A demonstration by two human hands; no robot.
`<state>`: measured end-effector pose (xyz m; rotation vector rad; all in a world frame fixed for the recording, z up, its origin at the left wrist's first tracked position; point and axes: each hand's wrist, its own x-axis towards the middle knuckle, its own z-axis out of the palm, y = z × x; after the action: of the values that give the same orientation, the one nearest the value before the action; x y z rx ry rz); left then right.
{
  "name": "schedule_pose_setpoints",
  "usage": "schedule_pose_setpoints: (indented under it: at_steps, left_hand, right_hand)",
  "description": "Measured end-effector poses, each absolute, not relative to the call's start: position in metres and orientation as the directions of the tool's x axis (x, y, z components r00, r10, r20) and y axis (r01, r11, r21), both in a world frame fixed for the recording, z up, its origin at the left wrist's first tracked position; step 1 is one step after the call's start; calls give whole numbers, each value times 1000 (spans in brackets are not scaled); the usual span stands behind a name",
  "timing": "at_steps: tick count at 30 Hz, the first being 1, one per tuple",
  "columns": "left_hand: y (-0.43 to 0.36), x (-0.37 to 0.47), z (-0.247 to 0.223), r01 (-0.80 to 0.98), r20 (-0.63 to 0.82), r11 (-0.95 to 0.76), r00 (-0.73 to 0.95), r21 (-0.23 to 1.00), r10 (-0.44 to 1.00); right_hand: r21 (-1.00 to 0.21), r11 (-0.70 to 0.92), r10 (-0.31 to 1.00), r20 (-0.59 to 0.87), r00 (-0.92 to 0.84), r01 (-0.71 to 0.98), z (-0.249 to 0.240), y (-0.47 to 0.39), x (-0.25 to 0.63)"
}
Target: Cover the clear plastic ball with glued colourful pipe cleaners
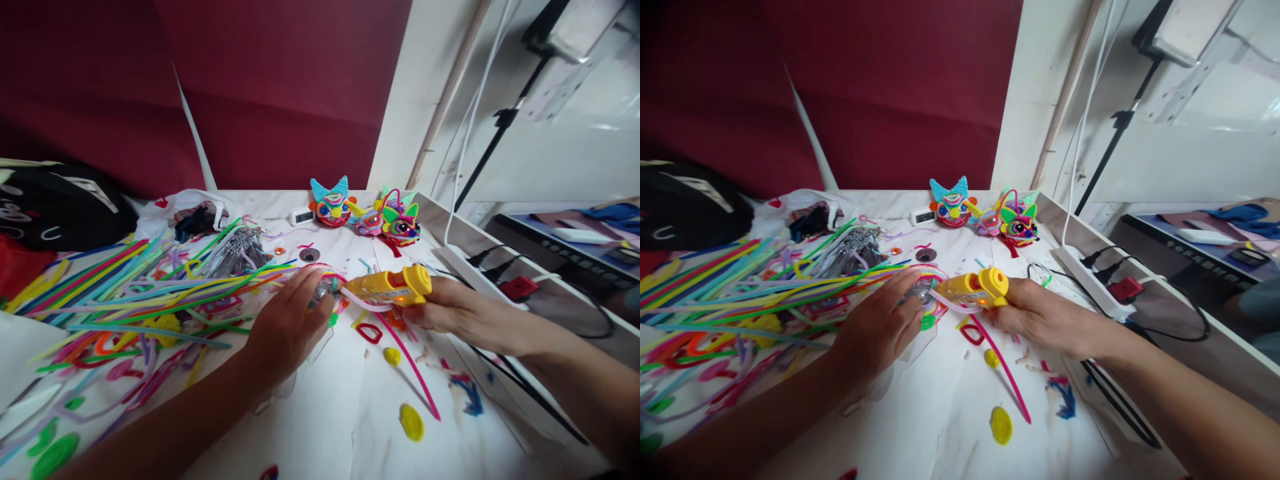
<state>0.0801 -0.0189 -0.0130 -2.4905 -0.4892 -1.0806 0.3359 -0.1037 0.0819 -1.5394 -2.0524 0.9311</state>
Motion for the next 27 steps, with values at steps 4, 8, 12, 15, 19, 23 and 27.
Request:
schedule_pose_setpoints:
  at_steps: [4,8,12,15,19,23,27]
  left_hand:
    - [-19,80,-14,492,686,-858,676,-148,269]
    - [-17,80,-15,445,746,-883,637,-148,196]
    - [-17,80,-15,434,773,-889,611,-147,171]
    - [-17,80,-15,439,755,-891,620,-112,211]
    - [-17,80,-15,430,754,-895,625,-117,201]
    - [-17,81,-14,475,730,-874,633,-102,258]
    - [-17,81,-14,483,728,-870,631,-99,268]
  right_hand:
    - [-708,205,944,-40,-328,676,82,-104,336]
    - [-686,229,936,-40,-350,691,81,-104,337]
    - [-665,230,933,-58,-356,711,79,-106,339]
    - [-661,240,928,-59,-367,711,79,-106,337]
    - [-665,250,922,-59,-383,704,81,-104,334]
    - [-654,230,931,-67,-359,720,78,-103,334]
    - [-647,209,941,-72,-332,733,76,-103,336]
